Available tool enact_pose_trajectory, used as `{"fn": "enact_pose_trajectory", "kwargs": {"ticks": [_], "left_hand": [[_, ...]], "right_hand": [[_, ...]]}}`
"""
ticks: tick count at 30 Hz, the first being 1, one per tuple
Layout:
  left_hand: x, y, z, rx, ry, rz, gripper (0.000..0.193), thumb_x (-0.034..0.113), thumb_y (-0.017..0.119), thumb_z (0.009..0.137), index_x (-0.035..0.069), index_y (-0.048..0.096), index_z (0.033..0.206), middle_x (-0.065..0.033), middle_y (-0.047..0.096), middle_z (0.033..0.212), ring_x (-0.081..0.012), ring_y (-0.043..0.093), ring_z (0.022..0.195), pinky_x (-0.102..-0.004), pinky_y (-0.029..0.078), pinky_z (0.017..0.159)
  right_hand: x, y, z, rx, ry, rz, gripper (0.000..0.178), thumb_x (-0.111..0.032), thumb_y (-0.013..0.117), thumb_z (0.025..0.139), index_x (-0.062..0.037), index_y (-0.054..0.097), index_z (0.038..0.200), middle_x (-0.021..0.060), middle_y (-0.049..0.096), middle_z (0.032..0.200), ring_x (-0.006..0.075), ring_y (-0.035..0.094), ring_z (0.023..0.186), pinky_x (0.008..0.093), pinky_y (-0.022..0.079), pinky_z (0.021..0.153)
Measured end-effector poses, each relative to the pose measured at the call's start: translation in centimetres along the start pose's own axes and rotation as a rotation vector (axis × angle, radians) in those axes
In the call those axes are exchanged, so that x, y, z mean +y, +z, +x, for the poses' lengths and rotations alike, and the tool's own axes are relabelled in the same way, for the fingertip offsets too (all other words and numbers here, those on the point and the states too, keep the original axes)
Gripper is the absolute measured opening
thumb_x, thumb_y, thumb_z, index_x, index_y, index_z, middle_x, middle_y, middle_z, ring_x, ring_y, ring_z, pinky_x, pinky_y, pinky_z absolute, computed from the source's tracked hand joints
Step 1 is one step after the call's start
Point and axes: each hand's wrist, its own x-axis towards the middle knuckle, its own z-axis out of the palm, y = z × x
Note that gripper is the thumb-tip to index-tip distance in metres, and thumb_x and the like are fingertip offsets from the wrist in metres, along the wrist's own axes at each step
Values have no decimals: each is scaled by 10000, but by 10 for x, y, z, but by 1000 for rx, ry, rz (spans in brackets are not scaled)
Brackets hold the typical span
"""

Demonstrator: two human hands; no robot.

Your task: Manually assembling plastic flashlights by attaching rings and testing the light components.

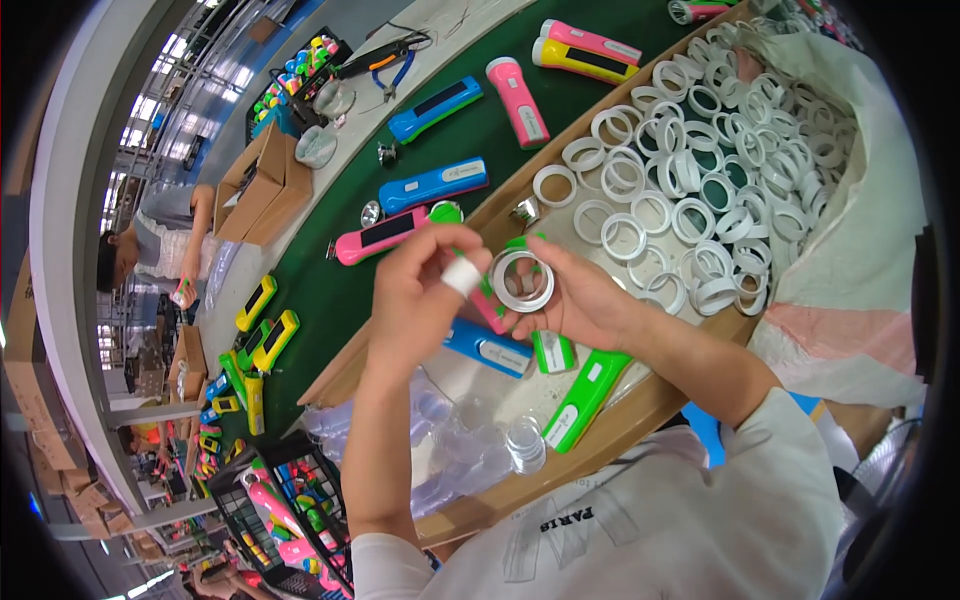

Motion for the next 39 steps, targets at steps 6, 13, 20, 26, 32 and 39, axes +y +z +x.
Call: {"fn": "enact_pose_trajectory", "kwargs": {"ticks": [6,13,20,26,32,39], "left_hand": [[-54,-33,175,261,206,765,302,152,678,816,69,611,1098,-117,650,1057,-248,632,931,-370,504,794],[-118,-49,245,115,-1,1376,627,284,719,777,95,462,1317,-124,498,1264,-332,454,1230,-436,453,961],[-99,-57,214,207,-140,752,429,298,722,757,14,616,1060,-119,593,1008,-233,629,857,-339,521,724],[-19,-36,114,74,-24,-326,372,280,593,930,8,518,1172,-80,620,962,-160,640,762,-289,557,659],[10,9,32,-35,93,-456,537,393,584,915,-1,449,1253,-133,570,1151,-226,621,945,-404,548,816],[-4,25,-28,60,63,-248,488,219,654,889,8,424,1265,-73,555,1117,-131,533,1013,-295,433,891]], "right_hand": [[-23,-7,3,28,-140,-2,463,-470,341,1000,-69,531,869,196,642,972,271,665,775,359,567,679],[-35,-4,3,147,-113,29,458,-479,385,987,-73,492,805,188,632,875,249,656,714,345,554,647],[-33,-6,4,119,-117,31,489,-486,332,997,-71,509,809,191,643,927,285,682,753,352,584,674],[-30,-2,2,162,-128,49,462,-456,348,1001,-38,542,964,201,648,947,303,682,782,375,594,709],[-21,-8,4,86,-105,67,545,-474,326,997,8,545,1127,178,662,943,262,688,776,363,602,694],[-11,-4,-2,-27,-150,42,500,-473,326,1001,-50,520,1183,139,663,928,246,671,714,348,595,631]]}}
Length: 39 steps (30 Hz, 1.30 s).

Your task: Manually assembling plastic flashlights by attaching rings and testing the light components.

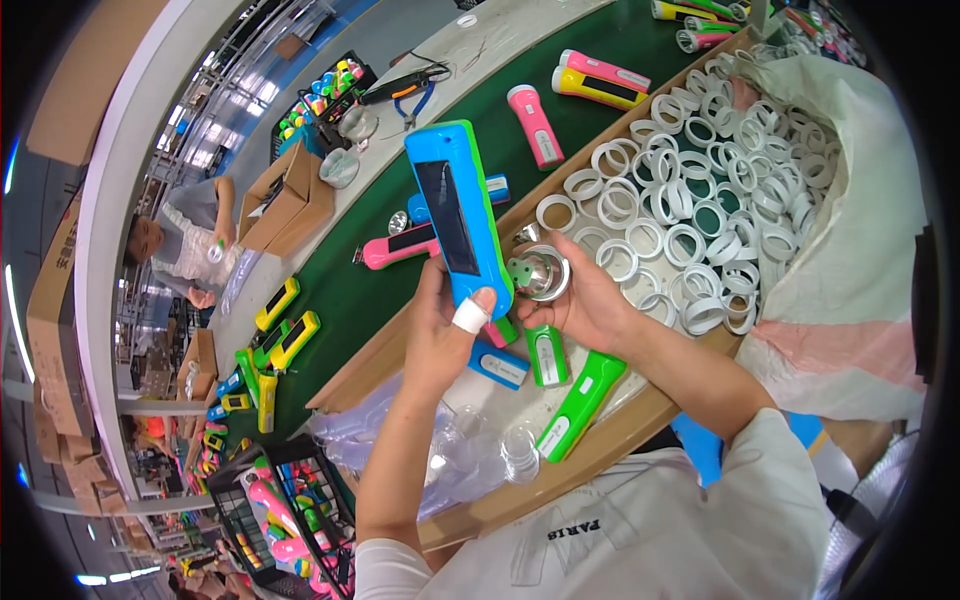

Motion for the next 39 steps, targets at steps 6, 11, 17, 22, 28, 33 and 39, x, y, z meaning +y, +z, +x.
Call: {"fn": "enact_pose_trajectory", "kwargs": {"ticks": [6,11,17,22,28,33,39], "left_hand": [[-4,5,-36,79,161,115,464,169,683,865,17,460,1243,-59,603,986,-125,581,895,-276,477,799],[-5,3,-64,101,161,-94,501,188,683,873,24,424,1269,-66,586,1045,-140,589,926,-291,476,819],[-27,-8,-85,168,203,-351,555,213,708,856,54,409,1297,-148,526,1299,-209,552,1121,-357,448,963],[-18,-24,-107,139,219,-342,542,144,761,794,40,473,1242,-143,546,1266,-216,553,1107,-357,456,935],[6,-50,-137,42,559,498,594,46,789,730,19,470,1230,-137,526,1276,-268,522,1189,-396,443,986],[13,-34,-165,215,387,271,588,32,782,733,45,444,1215,-168,540,1256,-260,557,1141,-391,458,973],[15,12,-172,372,279,20,574,47,791,725,38,476,1205,-158,536,1260,-230,553,1135,-374,457,963]], "right_hand": [[16,30,-15,21,-56,-342,504,-494,353,993,-34,522,1113,113,643,883,204,650,697,332,561,615],[34,48,-32,39,-81,-361,495,-483,337,1002,-49,514,1160,74,617,868,158,610,681,297,524,590],[61,70,-52,23,-200,-399,449,-480,311,1007,-114,514,1173,36,640,910,141,613,705,284,509,589],[78,88,-55,168,-182,-275,388,-499,420,971,-147,539,1082,22,642,904,141,616,718,306,515,637],[99,94,-51,146,-155,-233,436,-578,481,920,-157,585,965,0,653,851,79,618,718,247,479,534],[95,99,-65,85,-66,-261,503,-600,472,914,-123,591,1018,6,648,811,94,586,646,223,443,512],[85,75,-90,-39,-71,-350,434,-534,491,937,-128,535,1084,-3,607,868,77,570,699,216,420,520]]}}
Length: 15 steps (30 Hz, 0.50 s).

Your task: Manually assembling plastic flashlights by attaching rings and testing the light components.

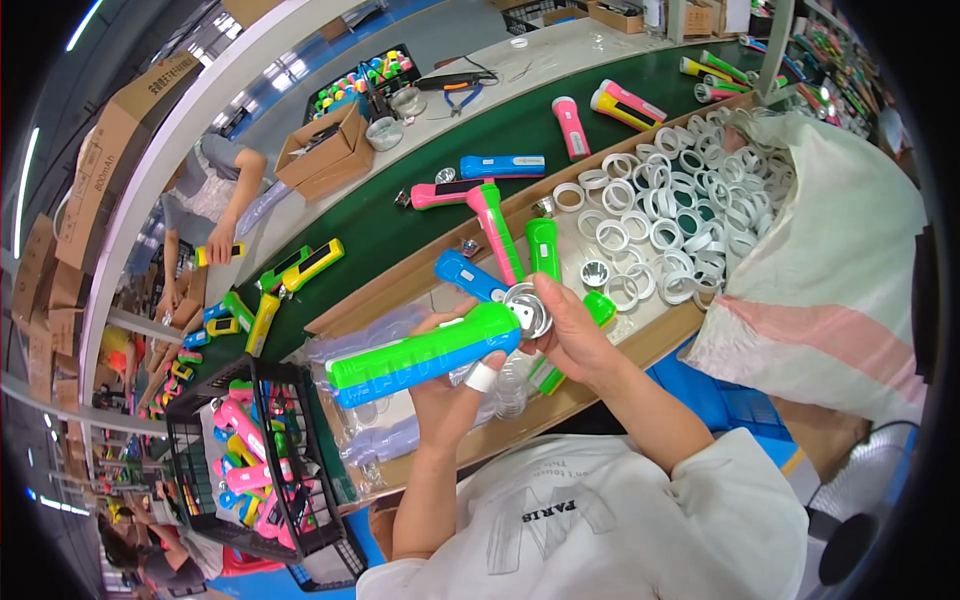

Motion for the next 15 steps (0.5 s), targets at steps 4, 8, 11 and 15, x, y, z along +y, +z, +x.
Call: {"fn": "enact_pose_trajectory", "kwargs": {"ticks": [4,8,11,15], "left_hand": [[-5,20,-5,-48,89,214,600,64,791,740,53,446,1230,-173,517,1302,-231,554,1136,-382,457,968],[-6,36,-13,-38,144,209,613,102,801,746,47,436,1235,-170,513,1314,-231,557,1135,-372,461,964],[-14,38,-18,-18,229,340,630,175,812,747,45,430,1231,-179,522,1306,-229,562,1134,-362,464,959],[4,46,-23,107,124,113,553,224,805,763,40,488,1177,-148,553,1243,-215,575,1079,-354,443,945]], "right_hand": [[-16,5,-19,-25,-38,-38,353,-395,554,946,-140,478,1178,-17,576,899,54,553,723,215,427,544],[-20,-5,-25,-76,-102,-34,349,-296,604,930,-111,475,1196,-1,584,895,59,552,722,219,427,551],[-20,-13,-28,-59,-143,-52,303,-269,611,927,-97,504,1151,-3,588,857,63,531,678,221,402,534],[-14,-13,-32,-23,-182,-152,273,-271,568,950,-56,531,1115,35,625,885,90,558,692,245,442,567]]}}
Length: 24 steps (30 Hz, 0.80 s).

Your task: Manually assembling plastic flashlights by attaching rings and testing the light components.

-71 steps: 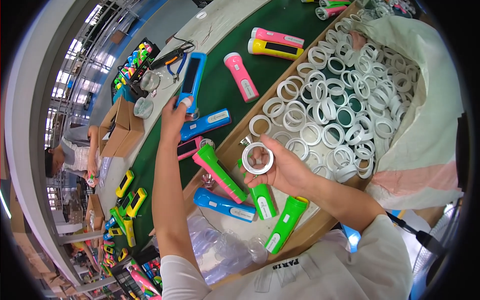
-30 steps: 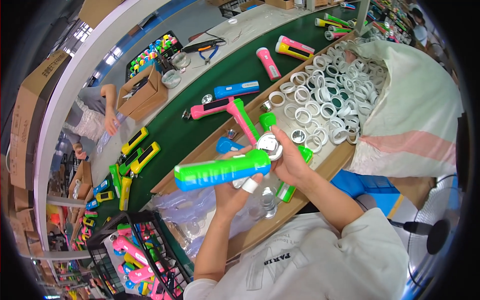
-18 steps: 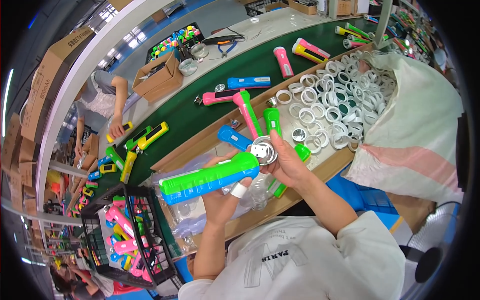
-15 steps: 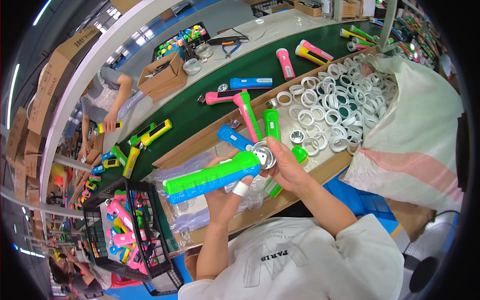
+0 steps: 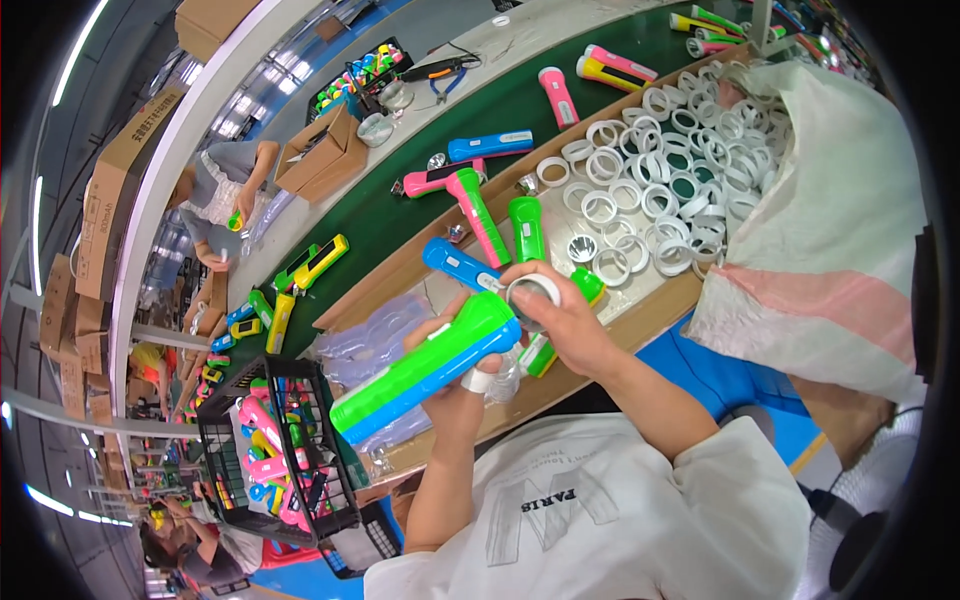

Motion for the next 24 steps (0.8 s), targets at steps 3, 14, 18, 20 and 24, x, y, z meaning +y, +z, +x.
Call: {"fn": "enact_pose_trajectory", "kwargs": {"ticks": [3,14,18,20,24], "left_hand": [[4,6,5,-43,-132,-255,514,152,810,748,47,509,1150,-146,553,1251,-221,570,1094,-351,459,952],[-37,-21,5,-256,360,243,547,202,810,733,62,512,1170,-130,599,1175,-276,549,1097,-406,403,959],[-37,-50,12,-323,149,112,536,131,801,692,66,572,1172,-135,552,1270,-294,532,1117,-405,397,969],[-38,-73,16,-481,-22,15,718,180,837,660,78,504,1288,-128,512,1326,-291,481,1225,-413,365,1040],[-3,-143,-7,-349,-470,-627,1060,285,888,598,67,296,1449,-244,498,1308,-372,562,1130,-456,504,890]], "right_hand": [[4,10,-10,-111,-82,54,420,-359,516,959,-71,469,1261,65,563,1094,114,560,944,245,465,784],[27,34,-19,88,-44,174,459,-393,628,896,-103,451,1205,29,528,1062,87,561,891,222,479,625],[15,44,-13,2,-1,-200,381,-188,650,865,-78,454,1173,56,551,1075,114,543,937,270,465,797],[25,36,3,-41,-93,-294,358,-176,648,860,-73,469,1152,52,553,1054,117,542,935,276,459,807],[20,35,16,-125,-229,-525,346,-126,670,813,-56,505,1110,68,554,1027,153,539,951,308,446,810]]}}
